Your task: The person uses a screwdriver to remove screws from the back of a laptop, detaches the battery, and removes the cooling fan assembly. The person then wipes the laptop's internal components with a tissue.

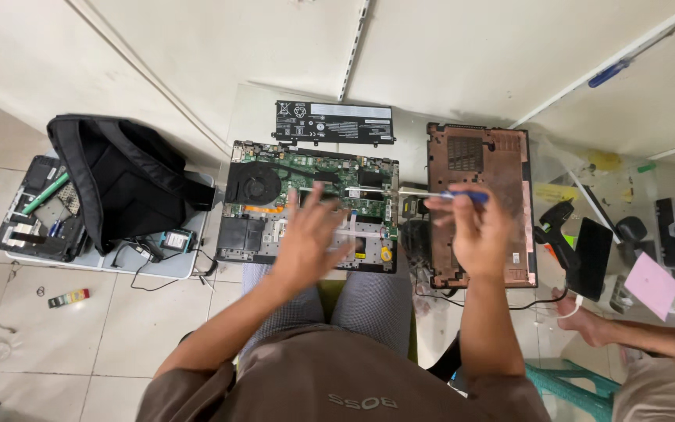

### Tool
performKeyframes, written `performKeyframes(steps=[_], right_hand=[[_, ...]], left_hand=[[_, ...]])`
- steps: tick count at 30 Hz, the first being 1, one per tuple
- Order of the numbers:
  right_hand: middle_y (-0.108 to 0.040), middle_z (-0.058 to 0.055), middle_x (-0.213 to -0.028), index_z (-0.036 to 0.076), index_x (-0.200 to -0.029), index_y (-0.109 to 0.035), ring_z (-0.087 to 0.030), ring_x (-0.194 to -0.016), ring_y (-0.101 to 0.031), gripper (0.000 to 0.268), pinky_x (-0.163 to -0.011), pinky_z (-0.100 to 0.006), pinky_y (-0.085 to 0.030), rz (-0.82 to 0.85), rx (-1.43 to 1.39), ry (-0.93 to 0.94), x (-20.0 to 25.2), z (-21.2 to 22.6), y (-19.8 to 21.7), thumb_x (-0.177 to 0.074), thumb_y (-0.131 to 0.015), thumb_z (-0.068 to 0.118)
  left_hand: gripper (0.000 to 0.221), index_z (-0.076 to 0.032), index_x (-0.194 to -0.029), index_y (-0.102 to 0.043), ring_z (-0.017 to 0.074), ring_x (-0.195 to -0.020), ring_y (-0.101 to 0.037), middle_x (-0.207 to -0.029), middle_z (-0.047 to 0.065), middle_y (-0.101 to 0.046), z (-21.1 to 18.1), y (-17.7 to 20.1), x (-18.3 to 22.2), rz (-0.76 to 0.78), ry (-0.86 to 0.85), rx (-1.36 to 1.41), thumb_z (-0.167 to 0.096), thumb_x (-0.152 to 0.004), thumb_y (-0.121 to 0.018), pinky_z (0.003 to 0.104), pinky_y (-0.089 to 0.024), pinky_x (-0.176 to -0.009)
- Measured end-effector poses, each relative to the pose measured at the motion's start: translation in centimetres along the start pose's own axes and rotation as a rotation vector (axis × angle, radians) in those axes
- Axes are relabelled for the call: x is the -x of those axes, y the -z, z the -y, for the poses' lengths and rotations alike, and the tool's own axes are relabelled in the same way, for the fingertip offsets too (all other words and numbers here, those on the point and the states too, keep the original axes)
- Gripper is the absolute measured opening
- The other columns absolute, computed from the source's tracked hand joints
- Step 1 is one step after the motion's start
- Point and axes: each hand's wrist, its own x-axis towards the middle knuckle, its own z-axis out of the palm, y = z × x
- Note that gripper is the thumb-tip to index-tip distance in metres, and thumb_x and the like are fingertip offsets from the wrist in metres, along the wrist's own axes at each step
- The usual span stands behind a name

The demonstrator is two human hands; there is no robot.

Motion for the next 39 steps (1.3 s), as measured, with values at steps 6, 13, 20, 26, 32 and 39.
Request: performKeyframes(steps=[6, 13, 20, 26, 32, 39], right_hand=[[-0.068, -0.027, -0.085, -0.008, -0.101, -0.058, -0.034, -0.073, -0.071, 0.025, -0.056, -0.032, -0.058, 0.15, 0.094, 0.09, -4.9, 1.0, -3.9, -0.102, -0.052, 0.016], [-0.067, -0.026, -0.077, -0.005, -0.099, -0.061, -0.03, -0.059, -0.069, 0.023, -0.045, -0.03, -0.054, 0.231, 0.221, 0.114, -6.7, 1.6, -4.9, -0.102, -0.054, 0.017], [-0.067, -0.024, -0.074, -0.002, -0.102, -0.061, -0.03, -0.06, -0.068, 0.025, -0.05, -0.031, -0.054, 0.283, 0.278, 0.073, -7.2, 1.1, -4.9, -0.103, -0.053, 0.021], [-0.068, -0.021, -0.073, -0.001, -0.102, -0.061, -0.03, -0.062, -0.069, 0.022, -0.052, -0.033, -0.053, 0.322, 0.29, 0.087, -7.6, 0.2, -4.8, -0.102, -0.054, 0.02], [-0.07, -0.017, -0.073, 0.001, -0.103, -0.062, -0.031, -0.062, -0.069, 0.016, -0.053, -0.035, -0.054, 0.418, 0.326, 0.129, -8.6, 1.4, -4.9, -0.101, -0.057, 0.017], [-0.071, -0.022, -0.082, 0.004, -0.108, -0.062, -0.04, -0.072, -0.069, 0.014, -0.064, -0.048, -0.056, 0.696, 0.432, 0.162, -10.4, 5.8, -5.2, -0.096, -0.061, 0.011]], left_hand=[[0.033, -0.008, -0.113, -0.07, 0.0397, -0.138, -0.039, -0.12, 0.008, -0.065, 6.4, 3.1, -0.8, -0.11, 0.081, -0.256, -0.029, -0.088, -0.068, 0.066, -0.006, -0.112], [0.028, -0.012, -0.115, -0.07, 0.0347, -0.139, -0.039, -0.118, 0.006, -0.067, 8.0, 4.6, -0.6, -0.158, 0.28, -0.188, -0.031, -0.094, -0.064, 0.062, 0.006, -0.113], [0.026, -0.017, -0.115, -0.072, 0.0329, -0.122, -0.056, -0.115, 0.002, -0.066, 12.1, 5.2, 3.6, -0.353, 0.543, -0.27, -0.017, -0.089, -0.073, 0.06, -0.019, -0.112], [0.021, -0.008, -0.117, -0.07, 0.0383, -0.105, -0.063, -0.118, 0.011, -0.059, 10.8, 6.7, 3.5, -0.34, 0.631, 0.02, -0.014, -0.097, -0.064, 0.054, -0.052, -0.089], [0.023, -0.005, -0.12, -0.065, 0.0446, -0.109, -0.059, -0.119, 0.014, -0.057, 10.0, 7.7, 2.7, -0.264, 0.679, 0.159, -0.009, -0.103, -0.05, 0.059, -0.053, -0.086], [0.022, -0.005, -0.116, -0.066, 0.046, -0.111, -0.058, -0.118, 0.016, -0.059, 10.3, 7.6, 3.1, -0.28, 0.685, 0.223, -0.003, -0.099, -0.052, 0.059, -0.051, -0.087]])
